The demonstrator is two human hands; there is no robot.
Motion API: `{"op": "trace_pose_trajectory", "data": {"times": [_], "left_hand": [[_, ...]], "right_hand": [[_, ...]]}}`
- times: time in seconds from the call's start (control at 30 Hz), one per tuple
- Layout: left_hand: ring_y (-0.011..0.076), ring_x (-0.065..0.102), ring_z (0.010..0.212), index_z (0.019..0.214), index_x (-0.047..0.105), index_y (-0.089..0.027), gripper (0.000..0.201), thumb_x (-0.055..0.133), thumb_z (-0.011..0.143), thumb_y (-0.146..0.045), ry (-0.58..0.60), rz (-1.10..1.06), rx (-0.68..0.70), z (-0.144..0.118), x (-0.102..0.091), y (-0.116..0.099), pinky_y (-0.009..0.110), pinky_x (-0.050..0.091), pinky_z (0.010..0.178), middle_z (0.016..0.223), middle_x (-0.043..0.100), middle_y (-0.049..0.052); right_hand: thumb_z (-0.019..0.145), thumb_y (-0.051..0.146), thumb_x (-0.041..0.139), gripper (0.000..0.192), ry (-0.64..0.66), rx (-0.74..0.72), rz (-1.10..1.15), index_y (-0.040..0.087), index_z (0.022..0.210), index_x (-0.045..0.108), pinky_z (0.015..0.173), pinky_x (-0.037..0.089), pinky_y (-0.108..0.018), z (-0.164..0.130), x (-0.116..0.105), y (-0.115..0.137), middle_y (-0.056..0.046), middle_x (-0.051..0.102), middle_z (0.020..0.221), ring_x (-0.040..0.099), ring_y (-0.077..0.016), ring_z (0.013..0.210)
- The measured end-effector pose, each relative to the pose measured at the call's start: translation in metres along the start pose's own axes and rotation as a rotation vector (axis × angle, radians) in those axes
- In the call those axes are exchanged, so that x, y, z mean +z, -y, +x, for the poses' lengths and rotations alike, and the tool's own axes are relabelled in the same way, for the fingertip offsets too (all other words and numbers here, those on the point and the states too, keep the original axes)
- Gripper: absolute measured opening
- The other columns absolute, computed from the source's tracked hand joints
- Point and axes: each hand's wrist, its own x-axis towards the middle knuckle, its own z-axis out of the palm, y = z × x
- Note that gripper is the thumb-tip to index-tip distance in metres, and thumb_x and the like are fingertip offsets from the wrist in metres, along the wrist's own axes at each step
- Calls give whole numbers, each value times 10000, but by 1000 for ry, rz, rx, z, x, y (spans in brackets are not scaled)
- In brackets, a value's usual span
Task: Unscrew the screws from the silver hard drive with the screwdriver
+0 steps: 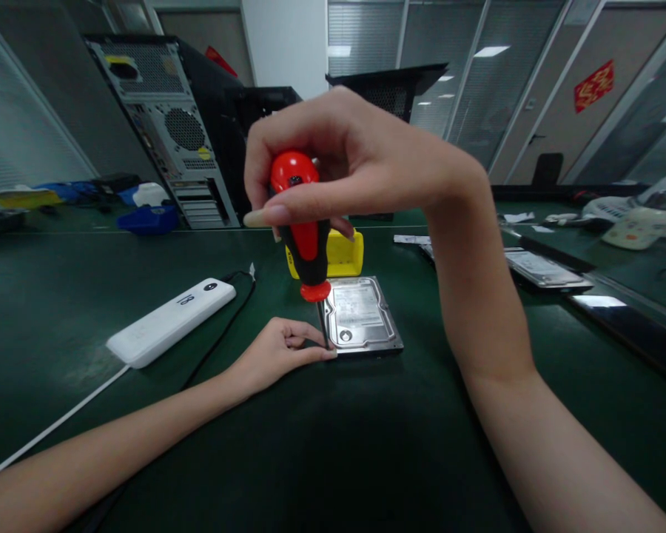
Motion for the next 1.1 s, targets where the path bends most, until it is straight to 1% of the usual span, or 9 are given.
{"op": "trace_pose_trajectory", "data": {"times": [0.1,0.2,0.27,0.43,0.5,0.63,0.73,0.83,1.1], "left_hand": [[166,634,746,885,767,-140,239,754,744,-332,5,11,7,1,0,1,236,485,671,846,744,43],[122,518,601,885,767,-129,296,759,730,-381,-4,43,2,2,-1,4,212,387,551,725,687,22],[92,383,524,891,765,-123,340,761,724,-419,-10,85,-2,2,-1,5,207,284,499,614,592,-13],[87,227,508,914,759,-113,393,778,694,-439,-15,135,15,3,-1,5,227,166,501,510,321,-80],[87,209,505,915,758,-110,389,783,681,-418,-17,132,18,3,0,4,231,154,502,510,275,-89],[87,219,506,915,754,-111,360,770,696,-396,-18,119,24,3,1,6,230,168,499,521,312,-83],[86,219,508,915,753,-116,355,771,702,-399,-15,107,24,3,1,8,227,176,497,524,317,-82],[83,212,504,919,754,-115,360,771,703,-403,-19,101,25,3,1,9,226,177,498,519,305,-84],[86,252,514,914,762,-110,358,765,701,-399,-19,114,34,3,1,7,222,181,501,534,377,-63]], "right_hand": [[921,449,37,660,-74,-8,-91,115,637,530,821,464,-95,3,0,16,94,606,1195,391,-151,1317],[913,487,207,555,-286,63,-228,111,654,522,859,465,-109,5,0,36,77,620,1159,446,-143,1267],[911,474,290,488,-331,87,-274,107,697,532,887,465,-115,5,0,43,70,630,1119,467,-135,1247],[937,459,200,542,-285,85,-269,129,637,508,908,474,-146,5,0,46,85,620,1175,427,-149,1292],[938,459,193,546,-264,69,-237,131,648,518,919,470,-155,4,-1,47,91,606,1212,423,-151,1298],[942,427,223,496,-218,57,-126,118,761,565,899,474,-158,-1,-2,37,85,559,1291,440,-159,1288],[905,472,23,685,-138,62,-21,100,789,586,893,485,-187,-5,-2,13,91,489,1375,357,-198,1356],[883,519,44,705,-112,74,-4,87,807,595,901,484,-206,-6,-2,3,75,488,1378,359,-204,1360],[931,464,229,520,-87,29,-75,104,735,550,969,446,-160,-1,-6,48,97,551,1297,391,-142,1325]]}}
